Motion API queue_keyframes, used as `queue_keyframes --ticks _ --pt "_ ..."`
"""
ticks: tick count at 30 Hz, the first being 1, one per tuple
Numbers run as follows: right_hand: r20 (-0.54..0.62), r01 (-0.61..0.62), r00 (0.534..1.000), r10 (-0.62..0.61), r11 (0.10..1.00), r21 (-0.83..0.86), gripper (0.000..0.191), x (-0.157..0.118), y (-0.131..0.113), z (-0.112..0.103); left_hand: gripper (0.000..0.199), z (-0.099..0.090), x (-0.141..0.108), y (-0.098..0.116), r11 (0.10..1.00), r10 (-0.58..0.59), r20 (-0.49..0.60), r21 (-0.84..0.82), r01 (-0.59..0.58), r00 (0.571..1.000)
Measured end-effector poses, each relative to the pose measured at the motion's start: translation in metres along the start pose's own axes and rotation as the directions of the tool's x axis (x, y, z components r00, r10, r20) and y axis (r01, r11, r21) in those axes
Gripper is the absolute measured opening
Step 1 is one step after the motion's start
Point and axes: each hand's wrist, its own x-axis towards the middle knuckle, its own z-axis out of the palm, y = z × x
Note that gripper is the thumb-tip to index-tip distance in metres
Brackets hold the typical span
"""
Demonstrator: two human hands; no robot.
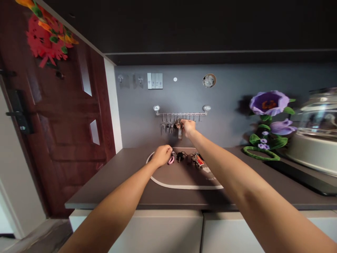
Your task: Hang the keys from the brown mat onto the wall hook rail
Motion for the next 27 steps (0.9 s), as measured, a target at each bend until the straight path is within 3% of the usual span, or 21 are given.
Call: queue_keyframes --ticks 9,27 --pt "-0.104 -0.047 0.994 0.040 0.997 -0.061 0.015 0.009 0.017 0.003 0.026 -0.001 0.001 -0.002 1.000 0.009 -0.001 -0.001 -0.009 1.000" --pt "-0.005 0.049 0.999 -0.052 0.974 -0.219 0.005 0.003 0.030 -0.017 0.026 -0.001 0.001 -0.008 0.999 -0.036 0.006 0.022 0.036 0.999"
